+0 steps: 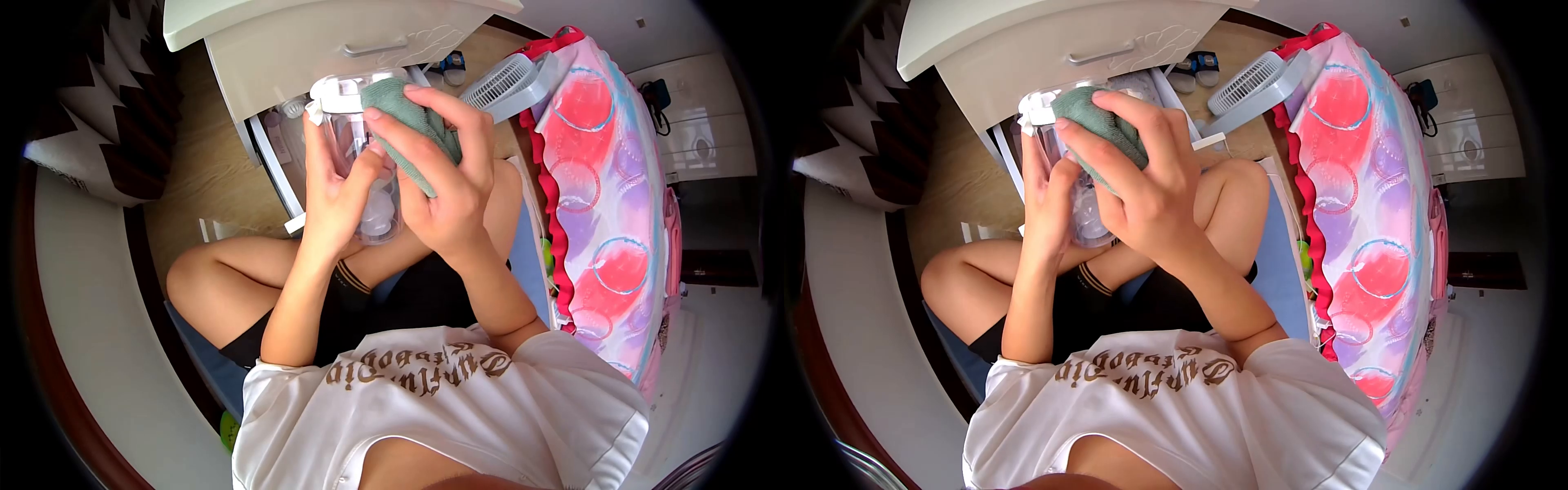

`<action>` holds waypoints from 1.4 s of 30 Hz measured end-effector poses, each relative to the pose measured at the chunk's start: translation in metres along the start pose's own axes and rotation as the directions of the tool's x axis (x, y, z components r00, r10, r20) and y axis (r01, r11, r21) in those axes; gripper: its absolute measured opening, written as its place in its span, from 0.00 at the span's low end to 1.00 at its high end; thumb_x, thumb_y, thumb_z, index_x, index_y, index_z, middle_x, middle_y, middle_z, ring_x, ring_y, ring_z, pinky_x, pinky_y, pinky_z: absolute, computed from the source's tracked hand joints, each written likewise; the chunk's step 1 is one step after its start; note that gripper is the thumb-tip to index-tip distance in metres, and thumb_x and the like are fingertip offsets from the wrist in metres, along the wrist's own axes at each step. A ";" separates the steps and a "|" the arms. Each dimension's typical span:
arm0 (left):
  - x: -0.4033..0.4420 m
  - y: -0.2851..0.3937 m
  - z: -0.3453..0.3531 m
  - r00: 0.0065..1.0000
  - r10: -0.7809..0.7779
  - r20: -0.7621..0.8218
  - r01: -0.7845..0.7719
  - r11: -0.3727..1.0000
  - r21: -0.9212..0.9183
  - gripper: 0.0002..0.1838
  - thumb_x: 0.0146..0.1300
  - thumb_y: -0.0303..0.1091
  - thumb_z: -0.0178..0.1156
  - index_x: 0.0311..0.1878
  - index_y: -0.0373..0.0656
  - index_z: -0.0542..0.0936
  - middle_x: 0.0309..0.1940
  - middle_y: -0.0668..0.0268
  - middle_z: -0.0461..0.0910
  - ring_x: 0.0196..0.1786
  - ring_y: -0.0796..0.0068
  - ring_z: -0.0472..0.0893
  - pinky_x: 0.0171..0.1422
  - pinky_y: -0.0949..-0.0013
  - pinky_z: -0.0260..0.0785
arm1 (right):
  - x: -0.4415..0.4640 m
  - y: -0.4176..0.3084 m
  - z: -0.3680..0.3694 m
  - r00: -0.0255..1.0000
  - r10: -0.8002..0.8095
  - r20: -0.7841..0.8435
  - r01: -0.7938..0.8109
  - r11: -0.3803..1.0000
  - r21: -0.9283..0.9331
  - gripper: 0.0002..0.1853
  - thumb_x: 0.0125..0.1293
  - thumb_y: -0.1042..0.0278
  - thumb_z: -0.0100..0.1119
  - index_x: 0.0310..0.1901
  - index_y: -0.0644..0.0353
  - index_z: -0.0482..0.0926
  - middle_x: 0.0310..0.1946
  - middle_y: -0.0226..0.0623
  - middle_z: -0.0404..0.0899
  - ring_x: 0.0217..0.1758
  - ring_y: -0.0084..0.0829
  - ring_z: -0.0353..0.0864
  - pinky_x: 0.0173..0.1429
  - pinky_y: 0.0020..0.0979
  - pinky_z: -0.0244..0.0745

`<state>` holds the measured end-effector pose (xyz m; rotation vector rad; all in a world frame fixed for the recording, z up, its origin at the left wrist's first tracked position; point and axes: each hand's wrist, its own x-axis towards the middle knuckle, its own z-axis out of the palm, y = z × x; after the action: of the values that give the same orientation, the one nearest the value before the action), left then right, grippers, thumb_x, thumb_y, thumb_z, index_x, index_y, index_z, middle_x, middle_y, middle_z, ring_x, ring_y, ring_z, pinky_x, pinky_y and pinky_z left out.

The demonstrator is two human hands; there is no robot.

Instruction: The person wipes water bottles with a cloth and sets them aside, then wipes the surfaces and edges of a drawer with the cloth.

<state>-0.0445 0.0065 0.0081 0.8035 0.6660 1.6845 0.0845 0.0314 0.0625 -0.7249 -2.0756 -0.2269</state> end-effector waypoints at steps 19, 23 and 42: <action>0.003 -0.003 -0.013 0.899 -0.437 -0.026 0.196 0.455 -0.869 0.31 0.74 0.57 0.65 0.63 0.36 0.79 0.52 0.49 0.84 0.59 0.52 0.85 0.78 0.47 0.74 | -0.027 0.005 -0.039 0.981 0.184 -0.069 -0.164 0.961 0.222 0.19 0.65 0.77 0.61 0.57 0.67 0.88 0.60 0.52 0.81 0.58 0.44 0.85 0.61 0.37 0.82; 0.006 -0.003 -0.019 0.860 -0.509 0.034 0.222 0.313 -0.923 0.30 0.75 0.60 0.59 0.58 0.39 0.80 0.46 0.53 0.86 0.53 0.53 0.86 0.73 0.48 0.79 | -0.039 -0.014 -0.034 0.990 0.034 -0.134 -0.009 0.983 0.183 0.20 0.63 0.77 0.66 0.57 0.63 0.89 0.60 0.54 0.81 0.57 0.42 0.84 0.58 0.35 0.84; 0.017 -0.014 -0.033 0.920 -0.185 0.346 0.392 0.418 -0.819 0.49 0.64 0.60 0.69 0.75 0.29 0.67 0.59 0.48 0.74 0.59 0.55 0.80 0.65 0.56 0.80 | -0.042 -0.024 -0.038 0.983 0.185 -0.008 -0.173 0.934 0.312 0.19 0.60 0.75 0.65 0.54 0.63 0.91 0.57 0.50 0.81 0.51 0.39 0.82 0.56 0.36 0.81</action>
<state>-0.0656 0.0251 -0.0201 0.0586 -0.2710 1.3149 0.1147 -0.0213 0.0529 -0.7031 -1.9361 0.1857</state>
